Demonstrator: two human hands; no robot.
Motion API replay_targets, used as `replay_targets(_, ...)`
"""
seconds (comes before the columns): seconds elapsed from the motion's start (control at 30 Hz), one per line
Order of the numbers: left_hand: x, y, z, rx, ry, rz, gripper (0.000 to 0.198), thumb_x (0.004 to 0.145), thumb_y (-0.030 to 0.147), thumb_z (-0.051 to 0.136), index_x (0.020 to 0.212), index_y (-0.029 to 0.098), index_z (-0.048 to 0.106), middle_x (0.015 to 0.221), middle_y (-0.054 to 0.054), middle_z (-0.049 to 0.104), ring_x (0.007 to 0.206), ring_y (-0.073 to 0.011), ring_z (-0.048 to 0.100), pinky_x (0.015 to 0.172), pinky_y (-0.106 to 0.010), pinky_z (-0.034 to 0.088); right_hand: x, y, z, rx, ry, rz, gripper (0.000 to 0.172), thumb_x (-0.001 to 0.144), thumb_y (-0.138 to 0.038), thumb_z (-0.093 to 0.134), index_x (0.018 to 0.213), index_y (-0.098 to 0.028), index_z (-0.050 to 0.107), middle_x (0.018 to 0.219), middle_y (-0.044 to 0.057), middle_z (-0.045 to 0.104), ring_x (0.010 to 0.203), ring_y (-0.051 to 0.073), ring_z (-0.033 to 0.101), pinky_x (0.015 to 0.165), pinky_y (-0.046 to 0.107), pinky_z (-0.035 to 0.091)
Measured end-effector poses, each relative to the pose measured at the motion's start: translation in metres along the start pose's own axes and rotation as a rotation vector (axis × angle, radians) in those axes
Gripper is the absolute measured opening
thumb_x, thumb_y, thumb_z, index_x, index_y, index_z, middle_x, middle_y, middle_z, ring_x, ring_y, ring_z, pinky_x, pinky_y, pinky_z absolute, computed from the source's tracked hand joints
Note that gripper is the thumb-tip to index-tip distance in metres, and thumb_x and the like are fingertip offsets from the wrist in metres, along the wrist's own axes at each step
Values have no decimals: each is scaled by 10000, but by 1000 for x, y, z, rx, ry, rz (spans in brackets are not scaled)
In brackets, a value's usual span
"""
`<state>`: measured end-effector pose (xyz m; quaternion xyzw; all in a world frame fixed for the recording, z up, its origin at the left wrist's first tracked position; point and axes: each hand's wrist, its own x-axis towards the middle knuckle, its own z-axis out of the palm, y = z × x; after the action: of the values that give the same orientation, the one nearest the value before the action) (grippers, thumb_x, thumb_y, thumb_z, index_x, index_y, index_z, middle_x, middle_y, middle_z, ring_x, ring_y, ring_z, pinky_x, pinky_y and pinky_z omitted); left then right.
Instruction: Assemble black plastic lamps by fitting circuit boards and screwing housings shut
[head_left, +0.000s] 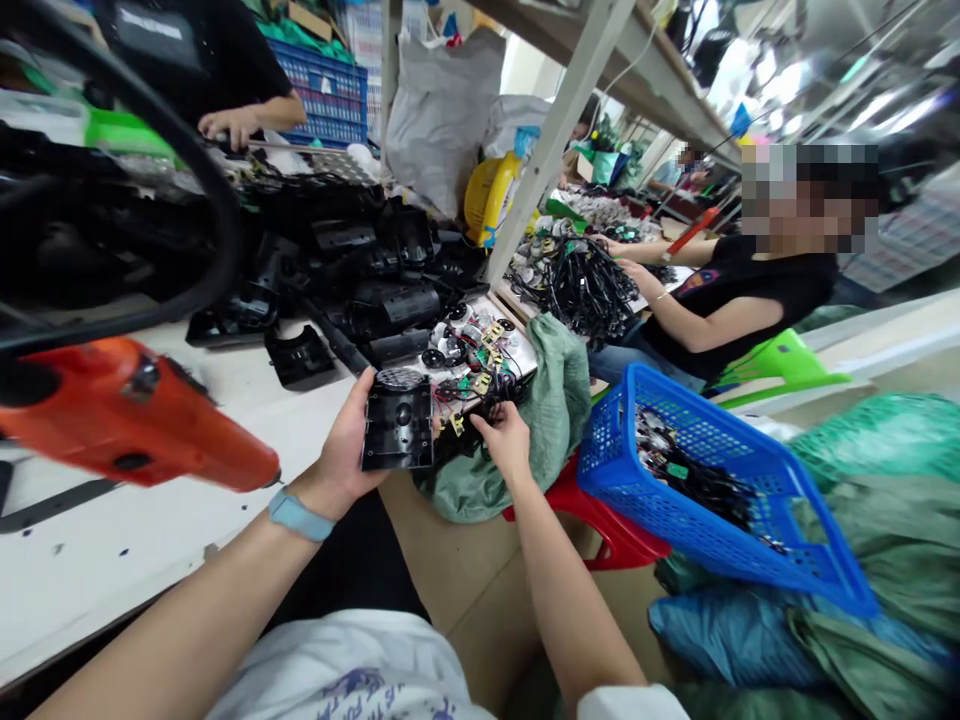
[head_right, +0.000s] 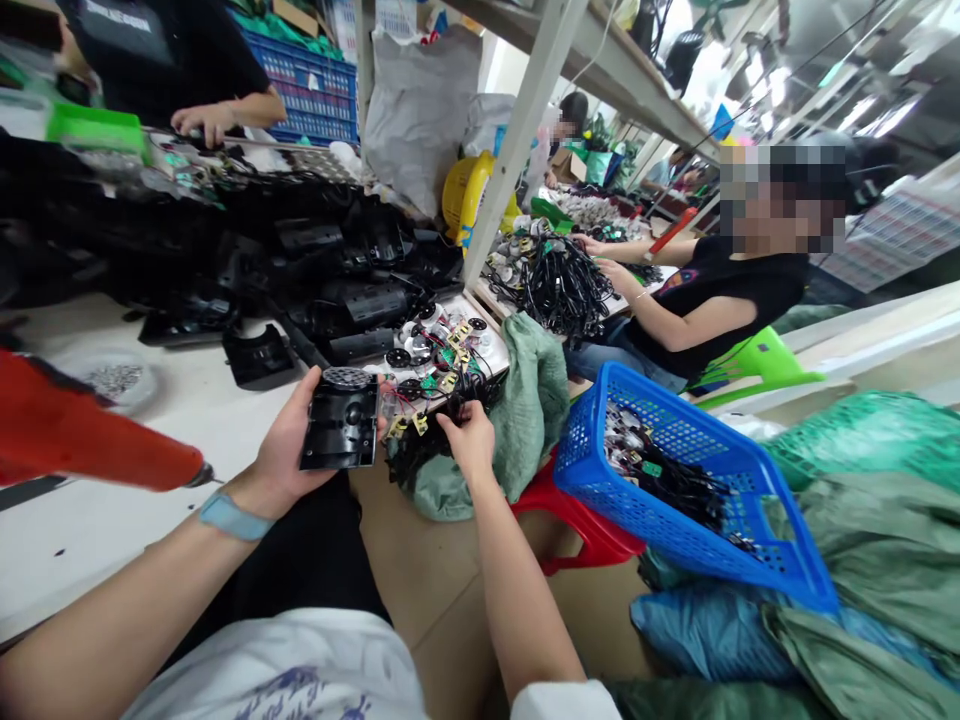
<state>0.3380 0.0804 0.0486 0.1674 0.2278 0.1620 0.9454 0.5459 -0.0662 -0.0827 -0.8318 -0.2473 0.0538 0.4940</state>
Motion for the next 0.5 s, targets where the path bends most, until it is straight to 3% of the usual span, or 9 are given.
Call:
replay_targets(0.07, 1, -1, 1, -8, 7, -29, 636, 1080, 538, 325, 1339, 83, 685, 946, -175, 823, 757, -322, 799, 757, -492, 664, 0, 1, 5, -6, 0, 23, 271, 725, -398, 837, 798, -210, 656, 803, 2, 648, 734, 170, 549, 702, 293, 459)
replay_targets(0.2, 3, -2, 0, -19, 23, -67, 641, 1063, 571, 359, 1347, 97, 685, 963, -178, 822, 776, -332, 801, 754, -491, 665, 0, 9, 8, 59, -49, 104, 244, 938, -385, 731, 987, -148, 697, 1031, 46, 698, 906, 185, 661, 821, 351, 569)
replay_targets(0.3, 3, -1, 0, -52, 20, -74, 624, 1061, 561, 376, 1367, 103, 670, 1006, -178, 821, 827, -338, 802, 778, -500, 663, 6, 17, -7, 174, -141, 191, 320, 1001, -402, 669, 1194, -147, 673, 1178, 69, 694, 1006, 223, 697, 861, 399, 613)
replay_targets(0.5, 6, 4, -1, -83, 15, -27, 590, 1062, 538, 400, 1376, 112, 663, 1035, -176, 820, 831, -333, 803, 800, -510, 661, 22, 28, -38, 390, -367, 370, 352, 1013, -391, 657, 1280, -161, 640, 1235, 95, 682, 1029, 217, 700, 873, 415, 623)
